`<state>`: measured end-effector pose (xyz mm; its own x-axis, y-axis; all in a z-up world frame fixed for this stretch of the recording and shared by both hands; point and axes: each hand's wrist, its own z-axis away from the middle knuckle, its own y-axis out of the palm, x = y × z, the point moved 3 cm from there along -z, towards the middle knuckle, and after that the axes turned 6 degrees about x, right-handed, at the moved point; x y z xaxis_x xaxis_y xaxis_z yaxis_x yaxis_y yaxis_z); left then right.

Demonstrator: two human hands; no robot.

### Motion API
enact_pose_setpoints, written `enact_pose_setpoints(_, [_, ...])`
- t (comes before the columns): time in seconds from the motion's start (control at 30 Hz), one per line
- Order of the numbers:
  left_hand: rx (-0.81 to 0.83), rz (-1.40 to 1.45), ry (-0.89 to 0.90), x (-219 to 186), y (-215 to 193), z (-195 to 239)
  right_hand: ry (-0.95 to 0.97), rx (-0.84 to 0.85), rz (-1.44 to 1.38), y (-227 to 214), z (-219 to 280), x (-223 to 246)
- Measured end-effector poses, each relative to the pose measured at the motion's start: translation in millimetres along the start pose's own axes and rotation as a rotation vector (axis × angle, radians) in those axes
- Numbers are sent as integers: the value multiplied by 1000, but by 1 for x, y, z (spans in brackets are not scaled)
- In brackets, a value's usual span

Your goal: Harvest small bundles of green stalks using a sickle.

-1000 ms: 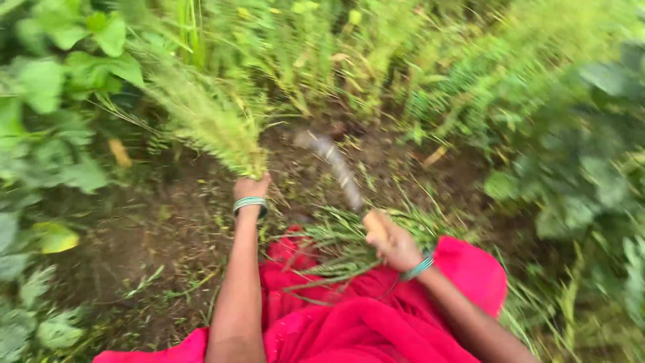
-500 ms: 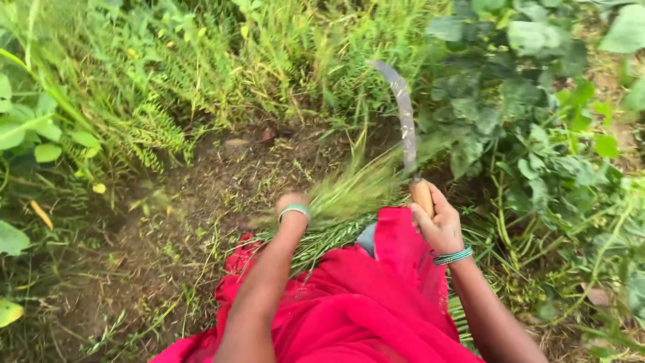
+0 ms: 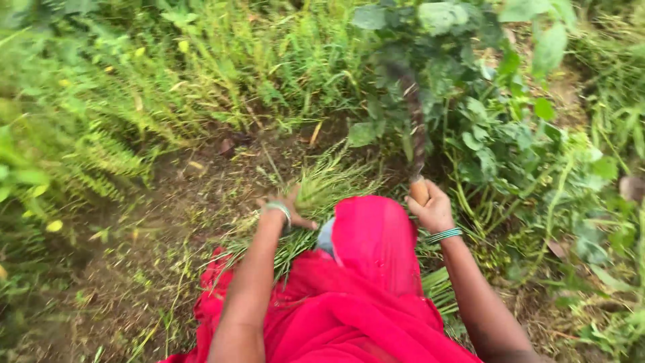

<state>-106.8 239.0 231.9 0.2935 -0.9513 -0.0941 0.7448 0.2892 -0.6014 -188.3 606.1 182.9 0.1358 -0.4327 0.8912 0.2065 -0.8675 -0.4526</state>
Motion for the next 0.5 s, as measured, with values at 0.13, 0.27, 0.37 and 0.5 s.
enact_pose_setpoints(0.13, [-133,-139,46,0,97,-126,174,78,-202,-4,39,-54])
enact_pose_setpoints(0.27, [-207,-91,27,2,91,-110,340,395,-287,34,120,-196])
enact_pose_setpoints(0.37, [-223,-58,9,0,80,-98,407,489,-292,94,125,-277])
enact_pose_setpoints(0.5, [-519,-116,135,26,146,-177,336,531,-440,122,93,-247])
